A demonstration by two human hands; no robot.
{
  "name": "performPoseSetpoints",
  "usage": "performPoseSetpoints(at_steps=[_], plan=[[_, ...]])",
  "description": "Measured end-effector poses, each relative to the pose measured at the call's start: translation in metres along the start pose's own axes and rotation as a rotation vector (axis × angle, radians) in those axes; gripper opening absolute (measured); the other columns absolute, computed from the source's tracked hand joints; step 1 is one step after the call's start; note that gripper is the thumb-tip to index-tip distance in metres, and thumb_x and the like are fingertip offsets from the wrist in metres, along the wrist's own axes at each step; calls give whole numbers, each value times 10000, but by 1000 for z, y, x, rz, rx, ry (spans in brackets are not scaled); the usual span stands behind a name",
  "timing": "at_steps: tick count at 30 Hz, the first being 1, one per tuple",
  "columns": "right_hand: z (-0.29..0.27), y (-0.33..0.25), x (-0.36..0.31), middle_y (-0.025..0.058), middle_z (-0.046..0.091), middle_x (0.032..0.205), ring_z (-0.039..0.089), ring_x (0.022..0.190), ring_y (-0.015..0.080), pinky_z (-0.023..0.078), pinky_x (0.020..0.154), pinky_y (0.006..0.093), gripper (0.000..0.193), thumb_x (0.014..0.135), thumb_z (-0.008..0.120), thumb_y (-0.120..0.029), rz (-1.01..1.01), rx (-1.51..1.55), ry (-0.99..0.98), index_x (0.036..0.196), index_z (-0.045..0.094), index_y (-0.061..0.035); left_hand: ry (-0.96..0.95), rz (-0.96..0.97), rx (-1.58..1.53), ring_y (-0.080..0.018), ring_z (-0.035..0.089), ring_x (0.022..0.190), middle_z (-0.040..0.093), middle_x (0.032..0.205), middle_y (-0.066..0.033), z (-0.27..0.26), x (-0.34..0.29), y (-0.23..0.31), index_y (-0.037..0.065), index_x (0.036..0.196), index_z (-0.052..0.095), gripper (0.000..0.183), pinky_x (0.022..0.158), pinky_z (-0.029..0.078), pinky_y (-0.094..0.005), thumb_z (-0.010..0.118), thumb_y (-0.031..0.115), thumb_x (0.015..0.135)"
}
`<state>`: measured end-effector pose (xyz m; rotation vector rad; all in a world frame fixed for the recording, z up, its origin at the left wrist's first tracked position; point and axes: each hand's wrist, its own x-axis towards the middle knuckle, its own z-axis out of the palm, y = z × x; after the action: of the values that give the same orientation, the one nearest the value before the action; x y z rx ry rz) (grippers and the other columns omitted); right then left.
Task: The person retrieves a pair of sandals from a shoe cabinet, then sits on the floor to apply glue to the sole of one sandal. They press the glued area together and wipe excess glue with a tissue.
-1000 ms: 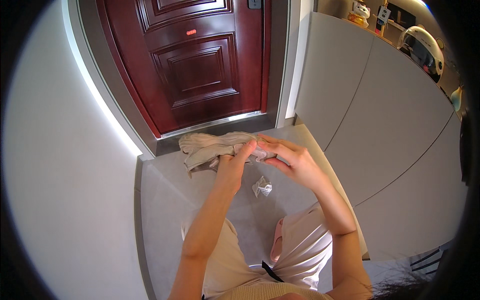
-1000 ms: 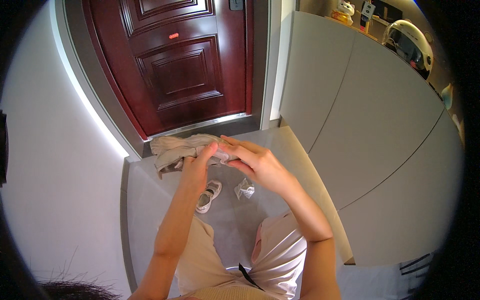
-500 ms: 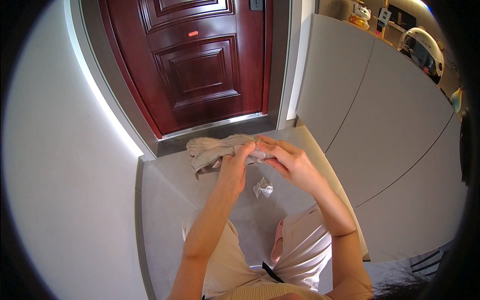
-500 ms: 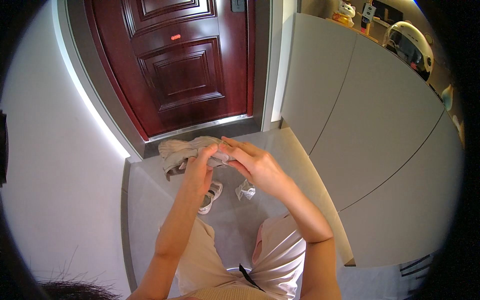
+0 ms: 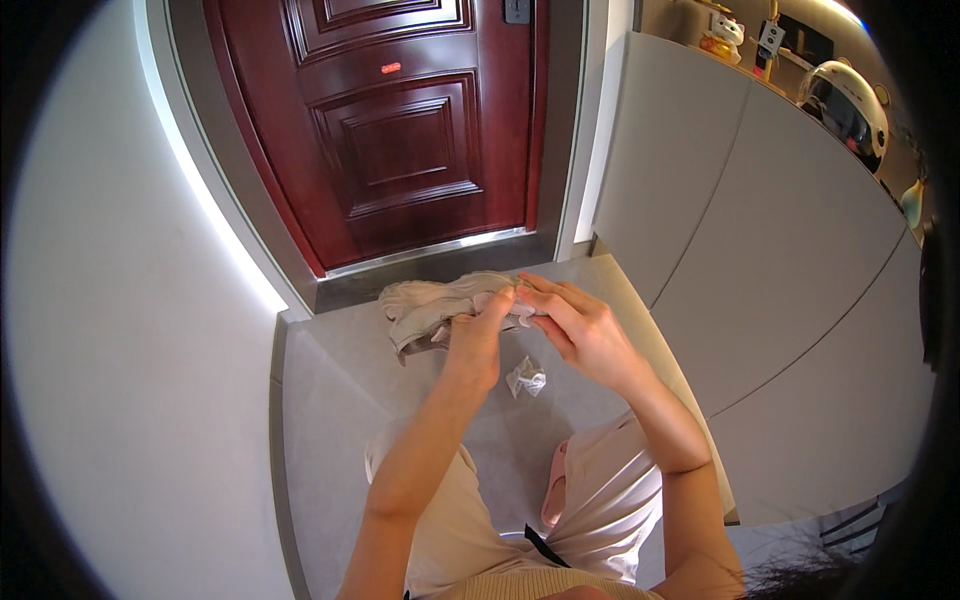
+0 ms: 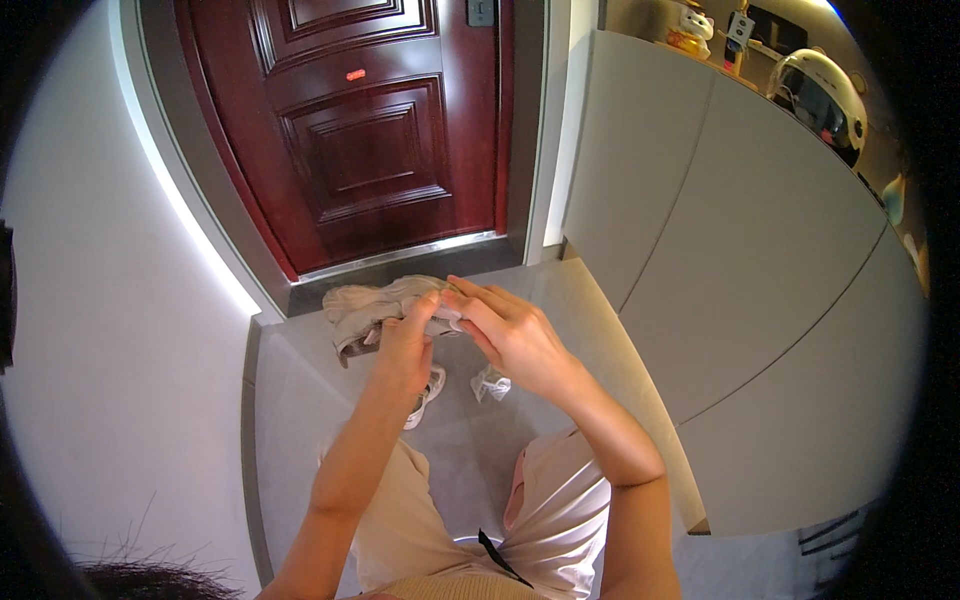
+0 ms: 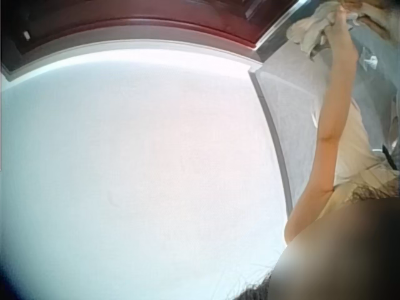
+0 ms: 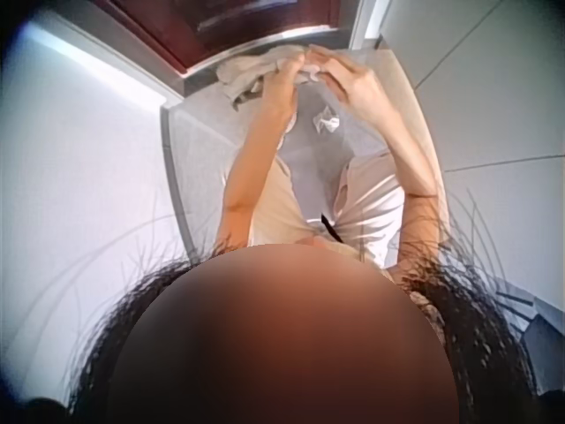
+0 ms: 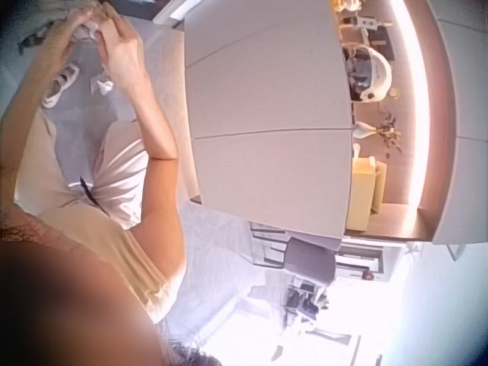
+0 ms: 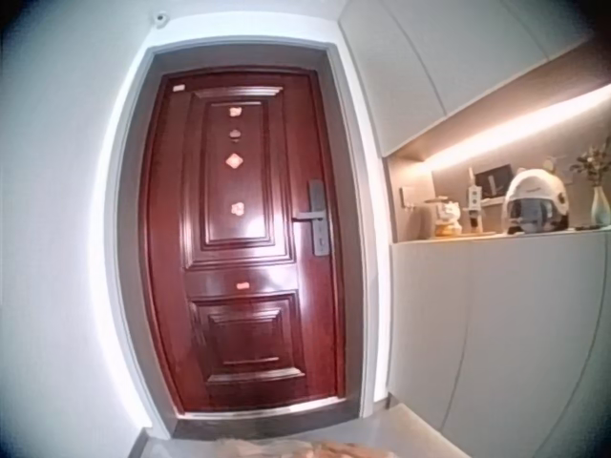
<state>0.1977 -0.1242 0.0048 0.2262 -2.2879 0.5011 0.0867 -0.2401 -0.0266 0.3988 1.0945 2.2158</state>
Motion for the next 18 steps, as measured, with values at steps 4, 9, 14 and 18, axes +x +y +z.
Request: performPoseSetpoints(at_steps=[4, 9, 14, 18], plan=[[1, 1, 1, 162, 616, 1214, 636, 919, 321, 537, 783, 384, 369, 777, 655, 37, -29, -10, 6, 1135, 590, -22, -12, 63, -29, -70, 586, 905, 646, 993, 18, -3, 3, -7, 99, 991, 649, 141, 794, 435, -255, 684, 113, 855], [-1, 1, 1, 162, 620, 1204, 639, 911, 321, 538, 777, 385, 349, 785, 657, 28, -28, -2, 1, 1125, 596, -21, 22, 64, -11, -39, 595, 813, 652, 925, 39, 1, 1, -6, 114, 939, 651, 119, 637, 424, -208, 706, 152, 841], [-1, -1, 0, 137, 623, 1216, 632, 976, 319, 529, 801, 376, 392, 790, 668, 32, -2, 11, -10, 1167, 596, -50, -25, 118, -28, -52, 603, 827, 655, 929, 26, -2, 4, -10, 105, 940, 650, 104, 662, 449, -225, 692, 131, 848], [-1, 1, -1, 141, 614, 1235, 634, 988, 329, 534, 820, 374, 388, 806, 670, -4, -3, 64, 17, 1182, 595, -64, -25, 193, -3, -79, 613, 832, 656, 923, 10, -3, 7, -13, 98, 936, 646, 90, 699, 469, -250, 678, 111, 853]])
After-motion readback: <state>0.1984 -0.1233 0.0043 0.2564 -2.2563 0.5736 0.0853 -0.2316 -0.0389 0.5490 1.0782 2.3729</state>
